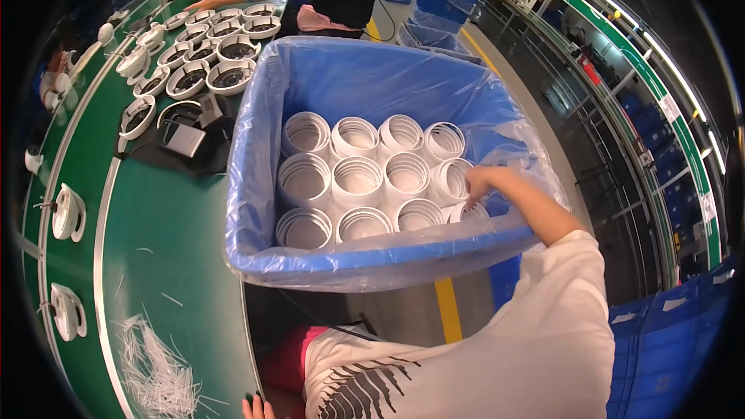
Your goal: Trimming excess plastic and assembling components for light fixtures on a factory production line.
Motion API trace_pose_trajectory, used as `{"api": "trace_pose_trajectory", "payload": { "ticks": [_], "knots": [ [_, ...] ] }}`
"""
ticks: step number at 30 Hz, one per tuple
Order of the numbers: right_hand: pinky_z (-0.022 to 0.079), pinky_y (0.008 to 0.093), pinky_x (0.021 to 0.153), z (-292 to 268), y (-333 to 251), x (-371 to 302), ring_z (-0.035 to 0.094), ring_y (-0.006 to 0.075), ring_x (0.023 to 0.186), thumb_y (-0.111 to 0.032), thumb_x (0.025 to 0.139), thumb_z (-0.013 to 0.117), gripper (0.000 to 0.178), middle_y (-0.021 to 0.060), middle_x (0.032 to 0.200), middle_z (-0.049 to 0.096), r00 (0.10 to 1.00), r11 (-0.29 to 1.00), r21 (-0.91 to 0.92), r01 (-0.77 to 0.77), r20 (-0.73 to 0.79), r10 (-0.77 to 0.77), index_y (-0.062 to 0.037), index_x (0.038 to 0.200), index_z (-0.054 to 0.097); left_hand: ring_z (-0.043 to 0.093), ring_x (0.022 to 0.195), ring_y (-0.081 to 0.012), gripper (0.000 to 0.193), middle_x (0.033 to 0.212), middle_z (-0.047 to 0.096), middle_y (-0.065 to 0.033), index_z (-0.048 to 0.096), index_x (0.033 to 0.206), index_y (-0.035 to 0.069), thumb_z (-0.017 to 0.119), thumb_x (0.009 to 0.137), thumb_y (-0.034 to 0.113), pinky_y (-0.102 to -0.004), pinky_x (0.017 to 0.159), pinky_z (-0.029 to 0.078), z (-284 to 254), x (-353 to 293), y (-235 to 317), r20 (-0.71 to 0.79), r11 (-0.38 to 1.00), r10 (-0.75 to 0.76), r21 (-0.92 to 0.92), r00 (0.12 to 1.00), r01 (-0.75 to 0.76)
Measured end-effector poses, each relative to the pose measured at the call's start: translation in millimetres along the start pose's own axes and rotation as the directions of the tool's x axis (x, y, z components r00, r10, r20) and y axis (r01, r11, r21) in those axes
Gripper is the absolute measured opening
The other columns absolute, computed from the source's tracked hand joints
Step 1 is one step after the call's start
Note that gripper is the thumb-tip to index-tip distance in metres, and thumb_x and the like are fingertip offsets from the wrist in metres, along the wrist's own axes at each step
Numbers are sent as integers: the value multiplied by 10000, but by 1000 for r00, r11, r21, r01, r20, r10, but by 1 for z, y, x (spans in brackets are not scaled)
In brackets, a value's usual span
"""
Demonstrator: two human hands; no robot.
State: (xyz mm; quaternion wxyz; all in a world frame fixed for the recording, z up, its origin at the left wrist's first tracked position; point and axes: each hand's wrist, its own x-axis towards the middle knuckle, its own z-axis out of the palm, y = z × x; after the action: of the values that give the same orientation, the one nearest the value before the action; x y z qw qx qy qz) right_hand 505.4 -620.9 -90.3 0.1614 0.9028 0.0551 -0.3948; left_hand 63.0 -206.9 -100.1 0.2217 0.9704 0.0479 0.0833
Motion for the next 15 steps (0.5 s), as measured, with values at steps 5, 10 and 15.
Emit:
{"api": "trace_pose_trajectory", "payload": {
  "ticks": [5,10,15],
  "knots": [
    [499,298,578,-17,-19,22,609,212,647,-291,547,766,391,128,752,632,993,996,-72,50,-99,-57,20,750,641,372,1121,-430,413,1173,436,-230,417,1158,-63,488,756,3,-486,938,307,-2,2,4,-24,996,-80,31,996,81],
    [506,251,503,-5,-25,33,598,154,547,-239,590,779,306,86,680,622,886,943,330,48,421,-192,7,689,625,401,1096,-428,394,1150,455,-234,434,1139,-71,479,751,-18,-481,922,329,1,6,6,-20,993,-93,68,995,94],
    [484,255,673,25,-33,51,587,184,753,-386,553,788,578,103,826,608,756,989,89,122,637,-151,42,890,594,419,1082,-422,383,1123,477,-234,448,1121,-76,484,743,-27,-470,916,342,5,11,5,-45,991,-86,94,995,90]
  ]
}}
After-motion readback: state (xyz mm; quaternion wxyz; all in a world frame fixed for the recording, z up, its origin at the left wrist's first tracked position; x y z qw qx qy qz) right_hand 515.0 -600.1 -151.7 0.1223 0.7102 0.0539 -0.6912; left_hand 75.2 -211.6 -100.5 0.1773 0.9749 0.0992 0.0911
